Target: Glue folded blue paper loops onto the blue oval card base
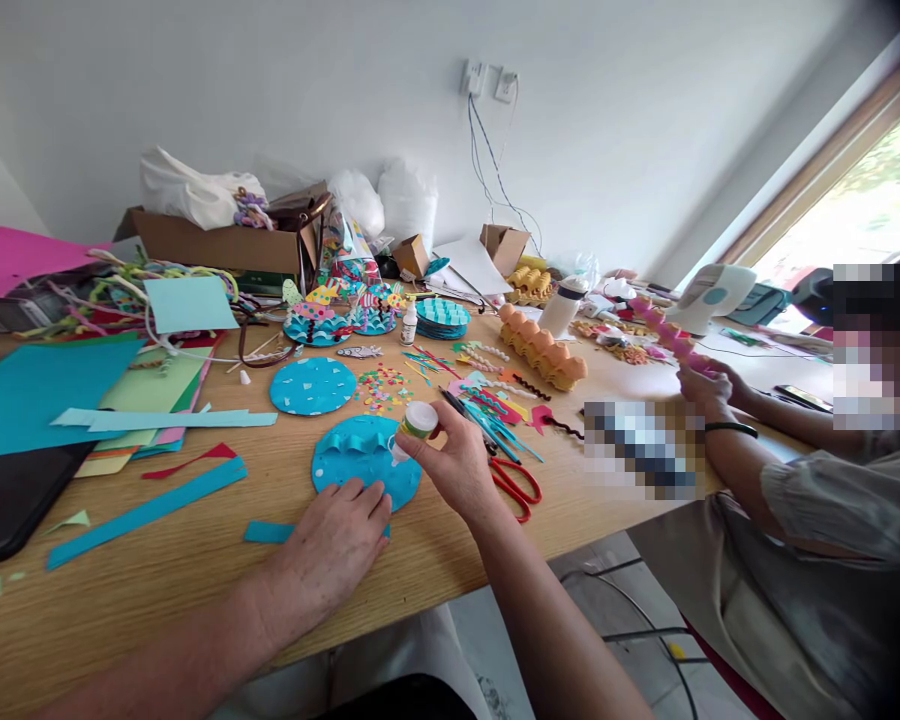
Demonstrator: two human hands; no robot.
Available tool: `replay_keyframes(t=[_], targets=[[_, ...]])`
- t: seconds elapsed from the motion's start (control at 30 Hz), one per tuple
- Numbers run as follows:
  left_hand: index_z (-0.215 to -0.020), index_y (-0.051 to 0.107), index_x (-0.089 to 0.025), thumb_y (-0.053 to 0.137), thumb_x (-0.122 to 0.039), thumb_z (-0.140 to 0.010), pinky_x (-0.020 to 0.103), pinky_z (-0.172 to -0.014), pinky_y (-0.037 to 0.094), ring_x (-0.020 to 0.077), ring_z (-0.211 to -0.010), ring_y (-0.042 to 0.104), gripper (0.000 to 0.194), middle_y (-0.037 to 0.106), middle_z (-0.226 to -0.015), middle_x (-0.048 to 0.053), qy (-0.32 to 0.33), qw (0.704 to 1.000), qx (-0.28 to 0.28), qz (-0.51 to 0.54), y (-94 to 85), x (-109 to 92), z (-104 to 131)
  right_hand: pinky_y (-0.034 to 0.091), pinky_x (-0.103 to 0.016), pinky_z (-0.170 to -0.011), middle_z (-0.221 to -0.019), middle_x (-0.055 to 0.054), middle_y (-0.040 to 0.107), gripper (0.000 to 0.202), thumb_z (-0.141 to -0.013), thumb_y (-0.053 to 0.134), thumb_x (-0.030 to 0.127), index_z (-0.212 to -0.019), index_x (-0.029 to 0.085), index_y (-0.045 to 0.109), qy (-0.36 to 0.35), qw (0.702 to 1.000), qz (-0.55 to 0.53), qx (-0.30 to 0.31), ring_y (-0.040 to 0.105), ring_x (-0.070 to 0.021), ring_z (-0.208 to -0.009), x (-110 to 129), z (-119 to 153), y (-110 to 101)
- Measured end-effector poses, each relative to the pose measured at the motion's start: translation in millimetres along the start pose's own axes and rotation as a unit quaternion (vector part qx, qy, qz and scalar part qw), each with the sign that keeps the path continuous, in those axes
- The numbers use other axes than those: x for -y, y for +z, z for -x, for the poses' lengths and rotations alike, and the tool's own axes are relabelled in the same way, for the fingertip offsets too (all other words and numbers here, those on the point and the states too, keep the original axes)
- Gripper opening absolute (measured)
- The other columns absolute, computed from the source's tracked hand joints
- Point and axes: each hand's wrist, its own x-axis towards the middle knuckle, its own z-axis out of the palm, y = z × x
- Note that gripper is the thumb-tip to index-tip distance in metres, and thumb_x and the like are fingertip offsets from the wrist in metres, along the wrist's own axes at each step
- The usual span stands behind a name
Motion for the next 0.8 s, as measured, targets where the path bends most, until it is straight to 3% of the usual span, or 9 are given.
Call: replay_keyframes(t=[0.33,0.8], targets=[[-0.115,0.057,-0.015,0.049,-0.019,-0.087,0.043,-0.079,0.046,0.0283,-0.100,0.056,0.030,0.062,-0.116,0.011,-0.001,1.000,0.022,-0.016,-1.2,-1,-1,0.028,-0.024,-0.056,-0.062,0.004,0.047,0.025,-0.070,0.065,0.039,-0.068,0.019,0.051,-0.005,1.000,0.006,0.005,0.042,-0.0123,-0.060,1,0,4],[-0.114,0.057,-0.014,0.047,-0.020,-0.087,0.044,-0.078,0.047,0.0280,-0.093,0.058,0.030,0.061,-0.115,0.011,0.013,1.000,-0.003,-0.021,8.7,2,0,0.028,-0.023,-0.056,-0.064,0.004,0.050,0.023,-0.069,0.067,0.038,-0.071,0.019,0.055,-0.008,1.000,0.001,0.010,0.044,-0.0123,-0.061,1,2,7]])
